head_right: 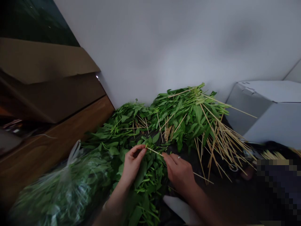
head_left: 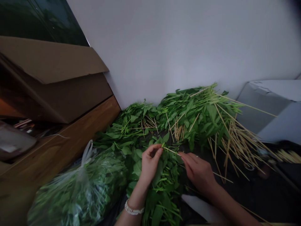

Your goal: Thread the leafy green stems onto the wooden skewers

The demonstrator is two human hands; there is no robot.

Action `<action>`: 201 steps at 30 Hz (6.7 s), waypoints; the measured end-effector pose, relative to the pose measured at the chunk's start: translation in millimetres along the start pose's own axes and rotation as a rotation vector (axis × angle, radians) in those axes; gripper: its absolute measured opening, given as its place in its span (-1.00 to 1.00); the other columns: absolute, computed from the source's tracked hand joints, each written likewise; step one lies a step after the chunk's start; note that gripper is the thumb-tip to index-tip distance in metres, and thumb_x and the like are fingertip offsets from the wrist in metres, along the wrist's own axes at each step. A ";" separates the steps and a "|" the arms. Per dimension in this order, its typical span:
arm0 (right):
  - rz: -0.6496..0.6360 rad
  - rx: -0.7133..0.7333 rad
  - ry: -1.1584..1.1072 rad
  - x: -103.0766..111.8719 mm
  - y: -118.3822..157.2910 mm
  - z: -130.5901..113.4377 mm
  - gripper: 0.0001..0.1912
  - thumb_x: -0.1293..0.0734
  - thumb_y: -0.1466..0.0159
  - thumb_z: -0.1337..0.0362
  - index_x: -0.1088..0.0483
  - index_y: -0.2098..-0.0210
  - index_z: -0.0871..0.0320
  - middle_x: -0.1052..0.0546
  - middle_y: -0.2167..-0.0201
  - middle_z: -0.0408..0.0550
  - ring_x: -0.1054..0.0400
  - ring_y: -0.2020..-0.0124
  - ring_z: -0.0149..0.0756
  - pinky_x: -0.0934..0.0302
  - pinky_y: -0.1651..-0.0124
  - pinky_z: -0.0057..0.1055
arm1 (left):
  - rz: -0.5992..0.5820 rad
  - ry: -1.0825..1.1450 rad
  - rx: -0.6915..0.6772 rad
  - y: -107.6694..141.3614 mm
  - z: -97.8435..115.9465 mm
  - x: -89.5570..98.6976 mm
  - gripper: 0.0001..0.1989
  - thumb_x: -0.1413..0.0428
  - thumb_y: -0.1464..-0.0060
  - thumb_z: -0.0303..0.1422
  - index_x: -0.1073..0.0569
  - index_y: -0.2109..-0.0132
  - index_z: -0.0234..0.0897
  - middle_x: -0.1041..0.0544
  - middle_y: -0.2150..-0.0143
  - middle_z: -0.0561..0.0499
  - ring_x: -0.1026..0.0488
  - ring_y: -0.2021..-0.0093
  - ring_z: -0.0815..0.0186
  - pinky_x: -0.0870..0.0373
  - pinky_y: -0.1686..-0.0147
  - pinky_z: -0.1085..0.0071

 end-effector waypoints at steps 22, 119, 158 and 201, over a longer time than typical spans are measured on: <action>0.035 0.028 0.000 4.2 -1.7 -4.5 -0.69 -0.11 -0.39 0.39 -0.43 0.03 0.21 -0.54 0.34 -0.02 -0.44 0.31 -0.36 -0.24 0.20 -0.49 | 0.007 0.012 0.036 0.3 -6.2 3.0 -0.83 -0.29 0.09 -0.28 -0.63 0.32 -0.27 -0.59 0.33 -0.02 -0.49 0.27 0.27 -0.39 0.20 0.39; 0.079 0.121 -0.010 10.3 -3.2 -13.1 -0.70 -0.13 -0.37 0.40 -0.43 0.03 0.23 -0.52 0.39 -0.03 -0.41 0.35 -0.37 -0.25 0.27 -0.47 | -0.309 0.120 0.124 13.7 -2.1 -30.9 -0.61 -0.12 -0.11 -0.22 -0.51 -0.06 -0.25 -0.59 0.06 -0.09 -0.49 0.05 0.16 -0.35 0.00 0.29; 0.162 0.110 0.005 15.9 0.0 -12.5 -0.72 -0.17 -0.37 0.41 -0.42 0.00 0.24 -0.52 0.41 -0.05 -0.40 0.38 -0.40 -0.19 0.27 -0.48 | -0.042 0.240 0.144 4.6 -16.5 -7.2 -0.74 -0.30 0.07 -0.23 -0.59 0.25 -0.30 -0.61 0.42 0.01 -0.53 0.33 0.31 -0.45 0.16 0.37; 0.166 0.117 -0.007 13.3 2.6 -18.4 -0.70 -0.16 -0.35 0.48 -0.41 0.00 0.26 -0.51 0.42 -0.07 -0.39 0.40 -0.42 -0.16 0.30 -0.49 | -0.107 0.200 0.219 5.3 -24.4 -12.6 -0.80 -0.37 0.20 -0.29 -0.60 0.40 -0.28 -0.57 0.47 0.03 -0.45 0.42 0.37 -0.38 0.29 0.47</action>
Point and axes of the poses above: each hand's wrist, its own y-axis away from the middle knuckle, its own x-axis out of the back of the hand, z = x × y, the point moved 9 cm from there along -y, towards the middle knuckle
